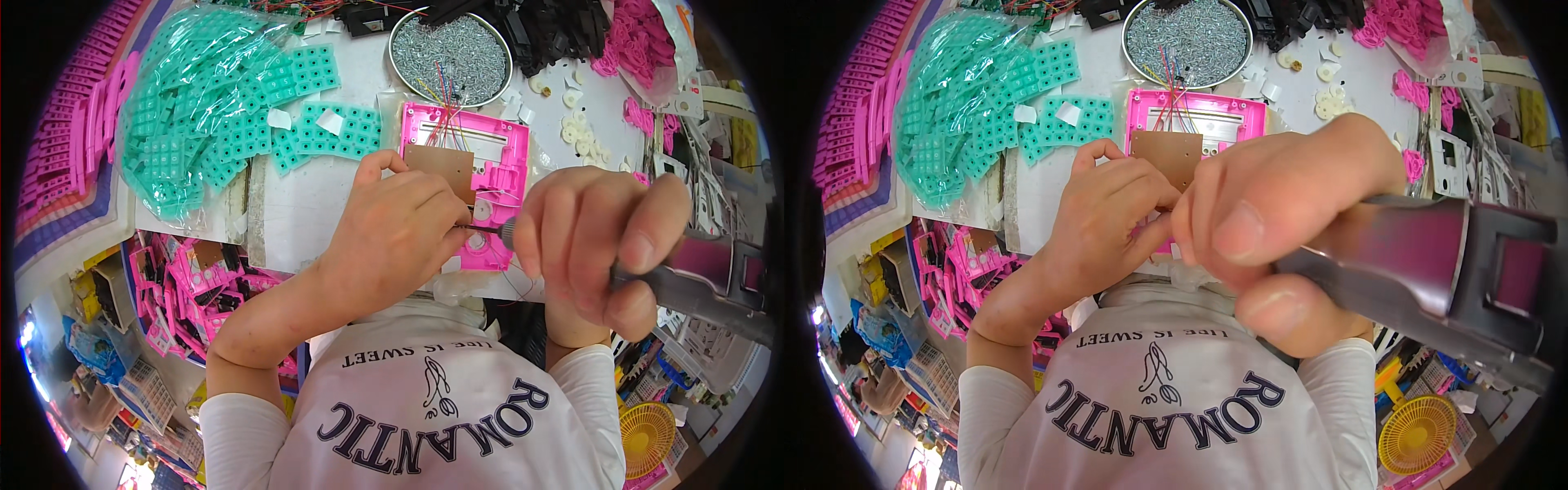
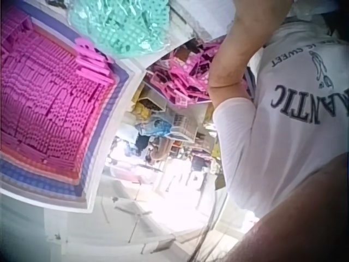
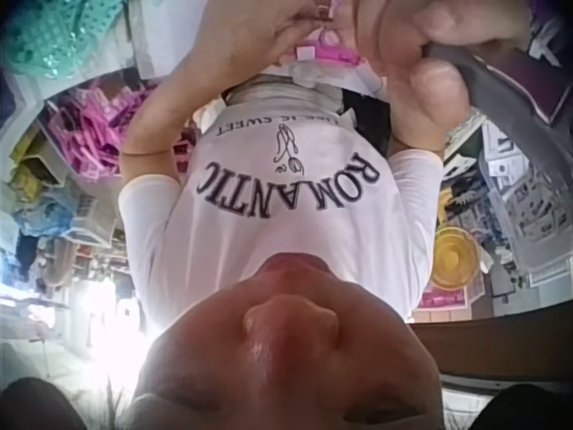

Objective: Assemble small toy components and decorative items onto a frame using a handheld fastener or glue tool.

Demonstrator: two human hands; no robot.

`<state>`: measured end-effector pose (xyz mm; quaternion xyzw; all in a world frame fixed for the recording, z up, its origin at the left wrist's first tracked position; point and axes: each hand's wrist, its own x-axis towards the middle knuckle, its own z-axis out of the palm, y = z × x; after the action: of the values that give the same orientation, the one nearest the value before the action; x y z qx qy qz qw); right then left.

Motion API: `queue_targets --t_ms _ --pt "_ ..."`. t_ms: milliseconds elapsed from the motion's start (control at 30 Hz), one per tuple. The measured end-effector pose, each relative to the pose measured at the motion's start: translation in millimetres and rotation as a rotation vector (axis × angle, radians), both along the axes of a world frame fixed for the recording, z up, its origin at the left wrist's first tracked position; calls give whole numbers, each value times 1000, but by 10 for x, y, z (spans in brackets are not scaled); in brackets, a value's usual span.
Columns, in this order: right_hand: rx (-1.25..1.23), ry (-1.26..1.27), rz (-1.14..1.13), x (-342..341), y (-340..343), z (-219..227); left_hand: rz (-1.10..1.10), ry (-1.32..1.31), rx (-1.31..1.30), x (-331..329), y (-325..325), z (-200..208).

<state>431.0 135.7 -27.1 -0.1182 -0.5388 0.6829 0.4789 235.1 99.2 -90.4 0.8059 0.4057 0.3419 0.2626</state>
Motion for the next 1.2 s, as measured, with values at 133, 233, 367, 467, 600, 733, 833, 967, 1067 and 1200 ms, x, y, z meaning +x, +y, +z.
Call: queue_targets --t_ms 133,233,367,467,600,733,833,967,1067,1200 --pt "-28 -29 -45 -24 -46 -10 7 -11 2 -1 -8 -36" --pt "-39 -51 -74 -42 -86 -6 -15 -5 0 0 5 -40" --pt "-14 -69 -71 -30 -88 -7 -52 -6 8 6 27 -19" --pt "-79 -125 -146 -124 -162 17 -123 2 -24 -40 46 -2" --pt "-81 -139 -167 -177 -181 -56 -142 -46 -68 -124 126 9" --pt "91 -95 -290 -130 9 -238 50 43 66 -237 158 81" --pt "108 -12 -282 -141 122 -375 38 161 75 -195 -51 -104" --pt "105 -27 -298 -144 161 -493 54 176 79 -184 -245 -315" --pt "114 -73 -329 -164 156 -546 52 214 76 -188 -268 -307" --pt "350 -439 -334 -150 216 -561 69 231 84 -181 -250 -244"
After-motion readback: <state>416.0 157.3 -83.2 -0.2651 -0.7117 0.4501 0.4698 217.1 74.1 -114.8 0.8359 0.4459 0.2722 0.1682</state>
